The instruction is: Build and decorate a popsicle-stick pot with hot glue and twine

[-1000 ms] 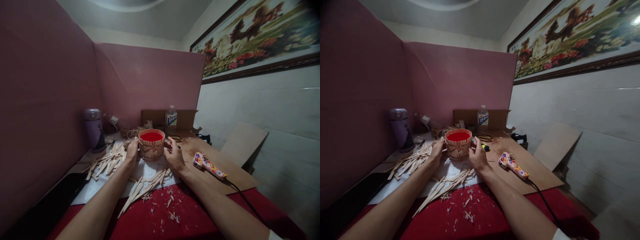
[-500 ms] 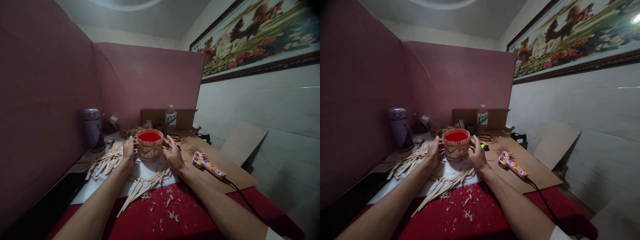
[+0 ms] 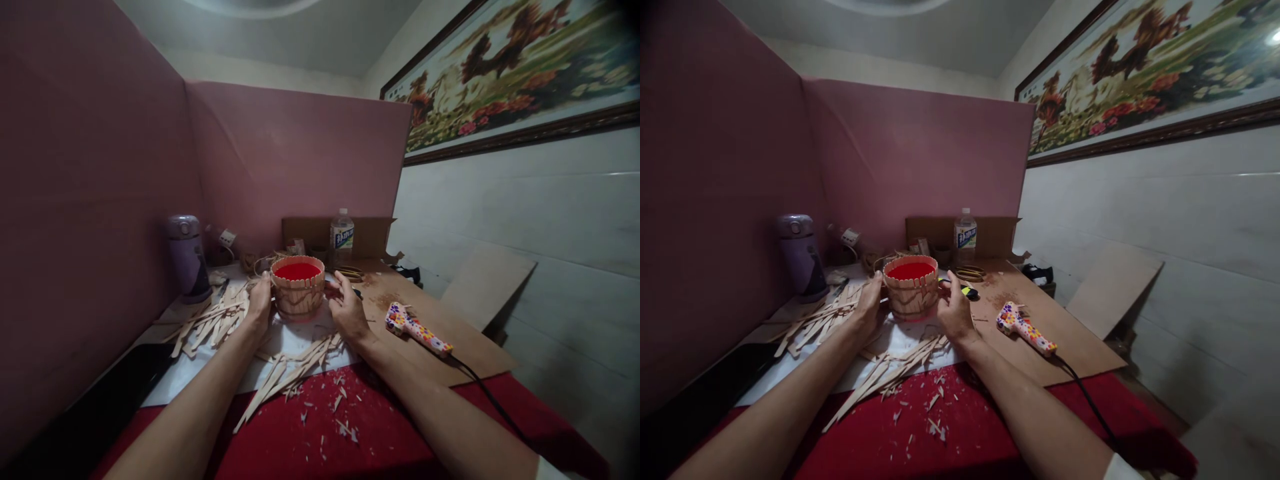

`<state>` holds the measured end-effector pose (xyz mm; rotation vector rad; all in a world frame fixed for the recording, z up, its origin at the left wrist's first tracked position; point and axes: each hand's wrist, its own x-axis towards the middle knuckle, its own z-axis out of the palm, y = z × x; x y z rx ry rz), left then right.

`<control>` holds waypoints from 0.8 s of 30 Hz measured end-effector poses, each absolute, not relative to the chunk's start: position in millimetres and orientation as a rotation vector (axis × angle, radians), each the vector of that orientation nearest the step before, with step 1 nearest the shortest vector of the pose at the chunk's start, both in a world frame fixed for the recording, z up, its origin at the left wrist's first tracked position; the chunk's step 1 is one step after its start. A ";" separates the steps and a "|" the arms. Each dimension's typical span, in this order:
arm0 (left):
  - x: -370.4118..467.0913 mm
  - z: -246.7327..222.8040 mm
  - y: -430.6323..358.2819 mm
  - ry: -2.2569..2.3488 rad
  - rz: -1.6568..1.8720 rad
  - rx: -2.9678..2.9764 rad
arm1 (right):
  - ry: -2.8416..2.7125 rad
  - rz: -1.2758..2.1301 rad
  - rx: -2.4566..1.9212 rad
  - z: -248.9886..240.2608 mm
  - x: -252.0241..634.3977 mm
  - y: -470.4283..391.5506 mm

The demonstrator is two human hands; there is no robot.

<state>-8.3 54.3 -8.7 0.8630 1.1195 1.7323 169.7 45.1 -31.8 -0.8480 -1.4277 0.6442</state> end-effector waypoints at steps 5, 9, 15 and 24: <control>-12.3 -2.0 55.7 1.230 1.716 0.853 | -1.401 0.631 -0.880 -31.0 170.7 45.0; -7.5 -0.7 53.9 1.219 1.731 0.858 | -1.420 0.576 -0.947 -31.7 171.3 43.4; 3.2 1.8 36.8 1.070 1.549 0.925 | -1.426 0.684 -0.854 -32.6 168.8 45.0; -9.9 1.8 52.1 1.186 1.684 0.860 | -1.378 0.800 -0.787 -33.0 171.4 49.0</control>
